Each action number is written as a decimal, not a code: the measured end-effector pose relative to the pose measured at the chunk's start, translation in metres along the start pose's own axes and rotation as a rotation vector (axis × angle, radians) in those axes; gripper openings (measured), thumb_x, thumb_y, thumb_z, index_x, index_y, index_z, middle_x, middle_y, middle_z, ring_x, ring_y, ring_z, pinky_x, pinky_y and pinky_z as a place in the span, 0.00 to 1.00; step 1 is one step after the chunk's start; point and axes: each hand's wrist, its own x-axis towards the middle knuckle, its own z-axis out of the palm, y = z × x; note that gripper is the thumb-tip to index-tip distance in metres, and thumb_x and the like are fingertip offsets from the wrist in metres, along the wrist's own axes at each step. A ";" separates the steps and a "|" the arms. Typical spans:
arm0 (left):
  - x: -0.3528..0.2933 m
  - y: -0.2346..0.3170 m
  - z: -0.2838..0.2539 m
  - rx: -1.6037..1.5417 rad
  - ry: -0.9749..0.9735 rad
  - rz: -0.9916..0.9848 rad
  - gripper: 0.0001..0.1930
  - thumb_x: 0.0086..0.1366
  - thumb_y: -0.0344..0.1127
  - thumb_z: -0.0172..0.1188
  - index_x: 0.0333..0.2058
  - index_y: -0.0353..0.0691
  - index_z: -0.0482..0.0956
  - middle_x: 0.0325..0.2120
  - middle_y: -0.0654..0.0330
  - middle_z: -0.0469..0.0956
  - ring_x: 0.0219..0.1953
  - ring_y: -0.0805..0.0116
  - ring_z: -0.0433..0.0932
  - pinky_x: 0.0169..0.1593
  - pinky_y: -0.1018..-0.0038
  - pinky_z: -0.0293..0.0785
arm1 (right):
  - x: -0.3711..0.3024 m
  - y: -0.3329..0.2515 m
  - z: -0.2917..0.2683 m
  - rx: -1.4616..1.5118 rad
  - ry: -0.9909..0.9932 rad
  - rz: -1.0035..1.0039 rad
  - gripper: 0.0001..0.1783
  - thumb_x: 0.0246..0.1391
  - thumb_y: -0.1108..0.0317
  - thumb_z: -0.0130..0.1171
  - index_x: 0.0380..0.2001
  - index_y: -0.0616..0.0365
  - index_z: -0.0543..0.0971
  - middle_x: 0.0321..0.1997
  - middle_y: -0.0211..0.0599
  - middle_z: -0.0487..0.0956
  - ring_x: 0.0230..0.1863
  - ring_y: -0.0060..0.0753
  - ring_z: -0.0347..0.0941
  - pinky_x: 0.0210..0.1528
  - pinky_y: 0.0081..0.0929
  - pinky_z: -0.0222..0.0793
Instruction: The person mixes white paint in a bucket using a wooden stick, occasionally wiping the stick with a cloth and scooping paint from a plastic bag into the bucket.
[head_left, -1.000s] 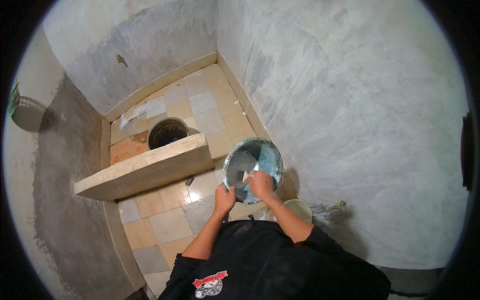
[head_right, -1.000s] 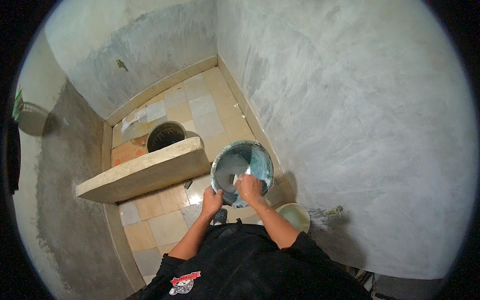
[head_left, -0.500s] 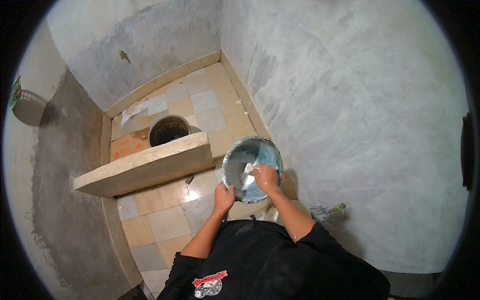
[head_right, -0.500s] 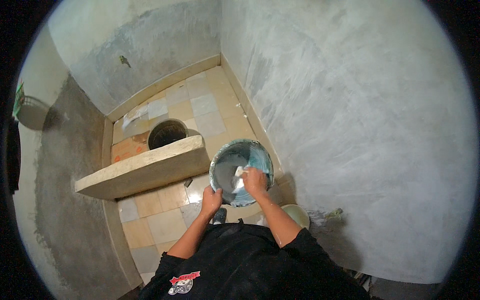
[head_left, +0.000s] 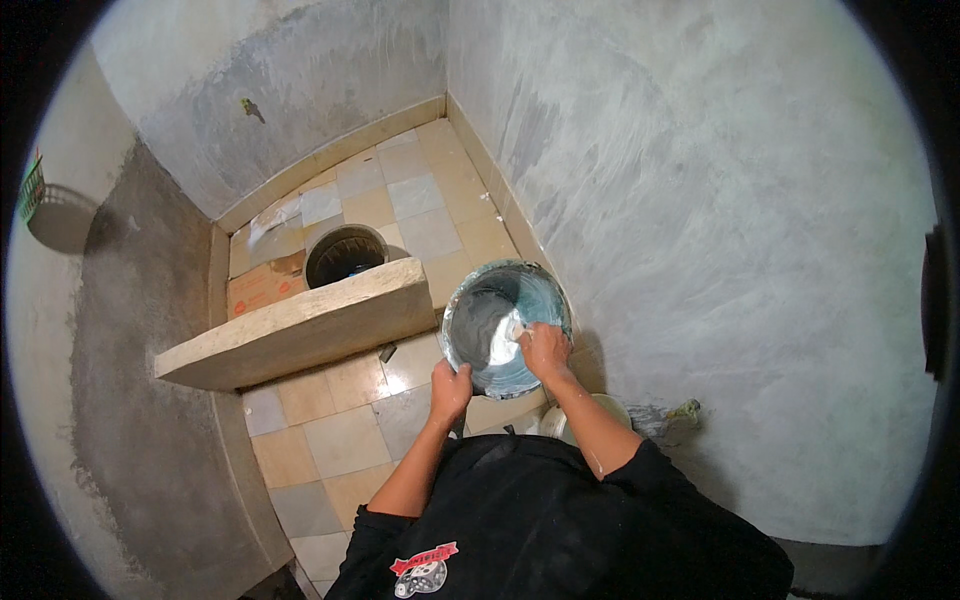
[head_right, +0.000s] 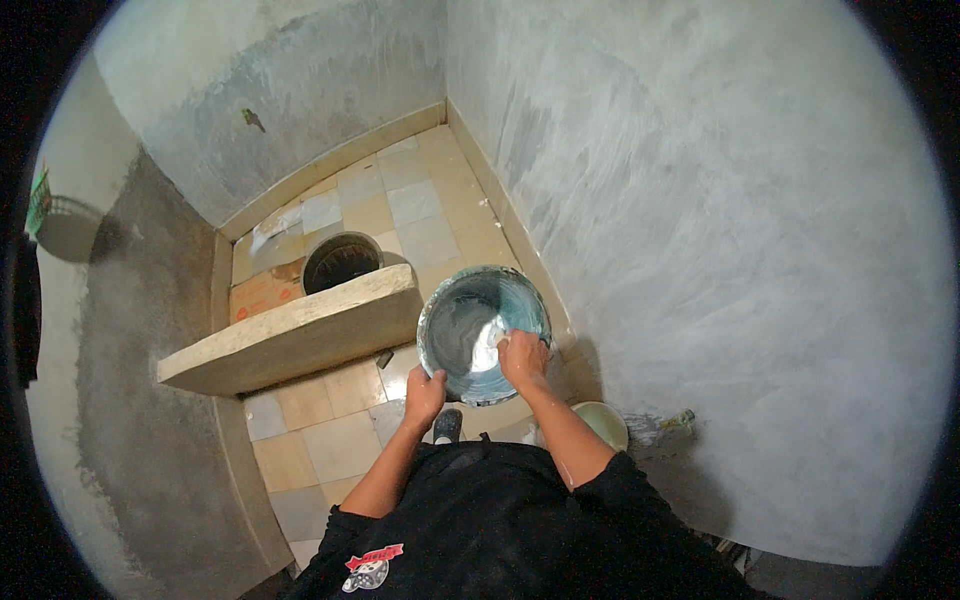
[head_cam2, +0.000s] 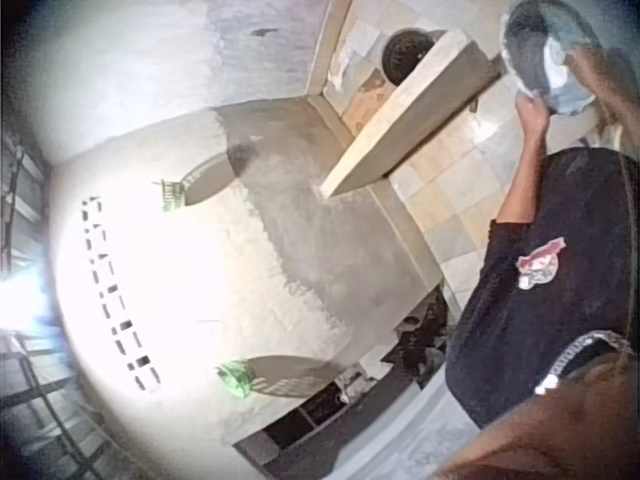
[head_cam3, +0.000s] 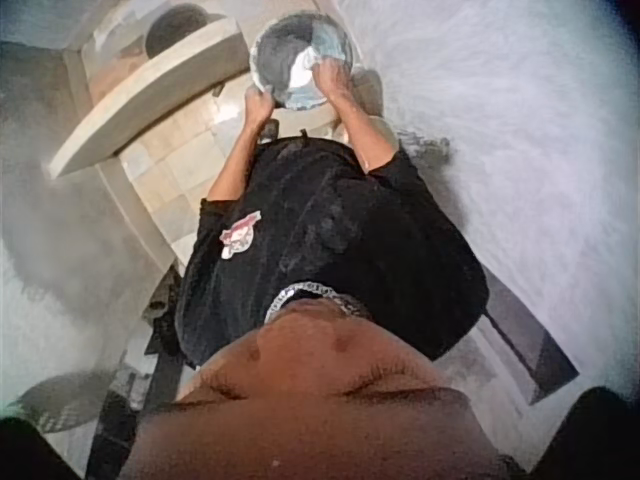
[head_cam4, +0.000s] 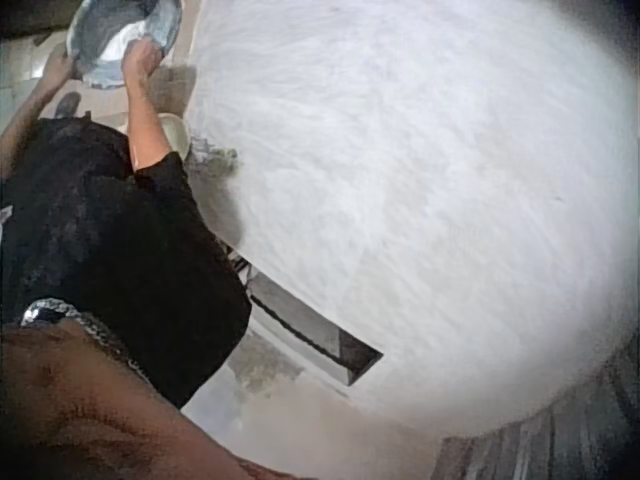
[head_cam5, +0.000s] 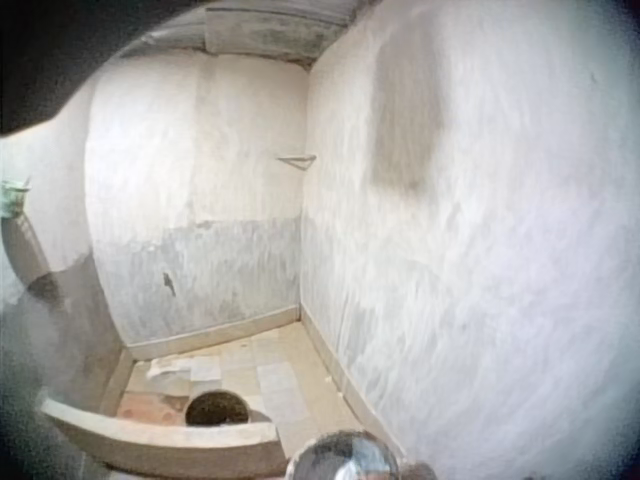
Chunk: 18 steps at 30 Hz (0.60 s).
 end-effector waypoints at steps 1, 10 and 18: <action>0.001 -0.004 0.001 -0.008 0.001 0.011 0.15 0.59 0.35 0.56 0.32 0.23 0.76 0.27 0.35 0.78 0.35 0.41 0.80 0.40 0.56 0.73 | -0.006 0.001 0.005 0.010 -0.038 -0.032 0.15 0.51 0.60 0.59 0.36 0.59 0.83 0.37 0.53 0.82 0.39 0.60 0.78 0.43 0.50 0.74; -0.002 0.004 0.000 -0.004 -0.038 -0.047 0.14 0.58 0.33 0.56 0.33 0.23 0.77 0.27 0.38 0.80 0.33 0.46 0.81 0.40 0.58 0.74 | -0.002 -0.011 0.008 0.110 0.067 -0.077 0.13 0.53 0.64 0.58 0.38 0.60 0.82 0.35 0.56 0.81 0.39 0.58 0.78 0.44 0.49 0.73; 0.002 0.004 -0.003 0.008 -0.098 -0.065 0.13 0.58 0.32 0.56 0.33 0.24 0.78 0.28 0.38 0.80 0.34 0.45 0.81 0.41 0.58 0.74 | -0.019 -0.019 0.026 0.149 -0.054 -0.204 0.13 0.51 0.62 0.59 0.36 0.59 0.83 0.34 0.56 0.81 0.38 0.61 0.78 0.42 0.50 0.73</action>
